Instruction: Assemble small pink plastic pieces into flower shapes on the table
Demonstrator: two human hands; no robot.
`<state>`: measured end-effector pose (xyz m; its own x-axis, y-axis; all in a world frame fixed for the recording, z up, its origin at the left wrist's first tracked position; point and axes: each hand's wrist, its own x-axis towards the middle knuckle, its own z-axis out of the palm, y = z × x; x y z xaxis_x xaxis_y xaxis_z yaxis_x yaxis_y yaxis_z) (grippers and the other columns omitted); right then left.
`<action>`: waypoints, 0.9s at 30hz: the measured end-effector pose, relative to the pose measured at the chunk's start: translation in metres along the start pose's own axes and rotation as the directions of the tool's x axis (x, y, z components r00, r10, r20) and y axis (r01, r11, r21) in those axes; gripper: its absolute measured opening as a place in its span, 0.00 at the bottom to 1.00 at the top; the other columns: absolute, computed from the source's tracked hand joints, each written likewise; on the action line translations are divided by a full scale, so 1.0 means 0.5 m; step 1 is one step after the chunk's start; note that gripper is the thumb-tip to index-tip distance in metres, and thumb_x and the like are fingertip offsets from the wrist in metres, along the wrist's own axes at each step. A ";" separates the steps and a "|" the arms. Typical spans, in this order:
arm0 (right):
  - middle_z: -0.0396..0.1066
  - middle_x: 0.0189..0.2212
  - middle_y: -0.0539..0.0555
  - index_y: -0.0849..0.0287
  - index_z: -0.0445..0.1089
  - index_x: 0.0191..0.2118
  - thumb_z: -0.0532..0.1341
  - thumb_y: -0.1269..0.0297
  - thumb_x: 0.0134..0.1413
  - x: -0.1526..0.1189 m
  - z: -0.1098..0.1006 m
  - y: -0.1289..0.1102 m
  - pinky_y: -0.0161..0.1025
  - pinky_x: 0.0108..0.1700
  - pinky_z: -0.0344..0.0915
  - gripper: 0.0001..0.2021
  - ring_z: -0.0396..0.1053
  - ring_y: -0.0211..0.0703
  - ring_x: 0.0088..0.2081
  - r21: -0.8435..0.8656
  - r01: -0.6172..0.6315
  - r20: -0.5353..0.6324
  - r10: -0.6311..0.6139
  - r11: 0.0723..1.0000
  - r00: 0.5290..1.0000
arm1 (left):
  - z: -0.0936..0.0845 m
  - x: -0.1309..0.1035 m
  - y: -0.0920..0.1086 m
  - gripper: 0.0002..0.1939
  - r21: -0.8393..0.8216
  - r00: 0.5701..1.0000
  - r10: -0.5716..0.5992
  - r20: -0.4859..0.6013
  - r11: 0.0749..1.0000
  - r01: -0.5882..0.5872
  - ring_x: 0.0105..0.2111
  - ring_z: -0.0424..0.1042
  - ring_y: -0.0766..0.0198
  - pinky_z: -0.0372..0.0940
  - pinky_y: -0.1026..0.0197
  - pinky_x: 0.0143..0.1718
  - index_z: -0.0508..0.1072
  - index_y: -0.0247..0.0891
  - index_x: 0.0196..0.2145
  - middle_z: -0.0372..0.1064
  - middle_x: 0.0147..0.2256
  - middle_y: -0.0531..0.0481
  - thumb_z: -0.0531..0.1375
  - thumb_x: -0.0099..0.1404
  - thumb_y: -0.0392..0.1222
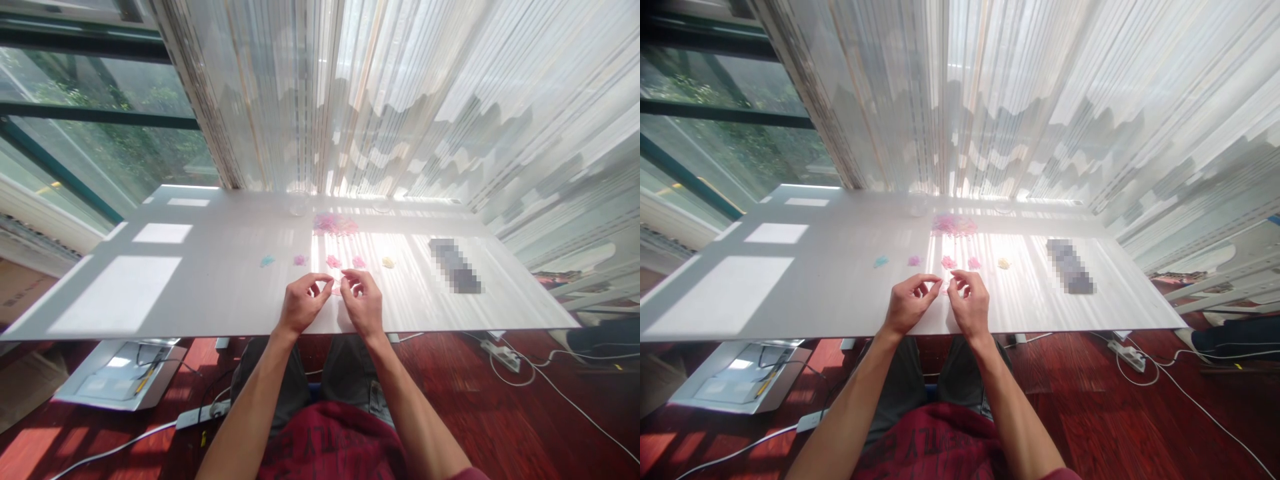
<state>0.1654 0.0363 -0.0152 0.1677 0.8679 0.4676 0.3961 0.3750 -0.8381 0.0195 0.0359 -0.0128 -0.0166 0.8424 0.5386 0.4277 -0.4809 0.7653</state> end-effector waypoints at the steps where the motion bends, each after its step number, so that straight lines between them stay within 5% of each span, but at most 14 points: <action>1: 0.75 0.37 0.55 0.59 0.75 0.42 0.59 0.62 0.61 0.000 -0.001 0.000 0.36 0.31 0.68 0.09 0.72 0.40 0.33 0.018 -0.019 0.001 0.019 1.000 1.000 | 0.000 0.000 0.000 0.04 0.004 1.000 -0.003 -0.009 1.000 0.003 0.21 0.69 0.70 0.66 0.67 0.23 0.79 0.39 0.35 0.79 0.31 0.51 0.64 0.64 0.40; 11: 0.78 0.31 0.54 0.58 0.78 0.41 0.63 0.54 0.58 0.002 -0.005 -0.008 0.35 0.26 0.66 0.13 0.70 0.39 0.26 0.079 -0.086 0.182 0.071 0.993 0.981 | -0.001 0.002 0.001 0.04 0.013 0.999 0.015 -0.037 1.000 -0.015 0.21 0.68 0.70 0.66 0.67 0.23 0.78 0.40 0.36 0.79 0.32 0.51 0.63 0.65 0.40; 23: 0.78 0.32 0.54 0.58 0.79 0.38 0.62 0.56 0.59 0.003 -0.007 -0.007 0.36 0.29 0.67 0.12 0.71 0.40 0.28 0.066 -0.113 0.144 0.103 0.991 0.984 | -0.001 0.001 -0.003 0.03 0.048 0.999 0.018 -0.046 0.999 -0.016 0.22 0.68 0.70 0.66 0.67 0.26 0.77 0.39 0.36 0.78 0.32 0.51 0.63 0.65 0.38; 27: 0.78 0.34 0.54 0.58 0.78 0.39 0.62 0.57 0.59 0.004 -0.008 -0.005 0.36 0.30 0.67 0.12 0.71 0.40 0.29 0.071 -0.132 0.157 0.119 0.989 0.980 | 0.001 0.002 -0.002 0.09 0.011 1.000 -0.010 -0.021 1.000 0.010 0.21 0.67 0.71 0.66 0.67 0.25 0.77 0.39 0.43 0.78 0.35 0.50 0.64 0.64 0.40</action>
<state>0.1686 0.0358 -0.0111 0.0697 0.9468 0.3141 0.3051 0.2796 -0.9104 0.0195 0.0372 -0.0130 -0.0403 0.8418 0.5382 0.4373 -0.4695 0.7670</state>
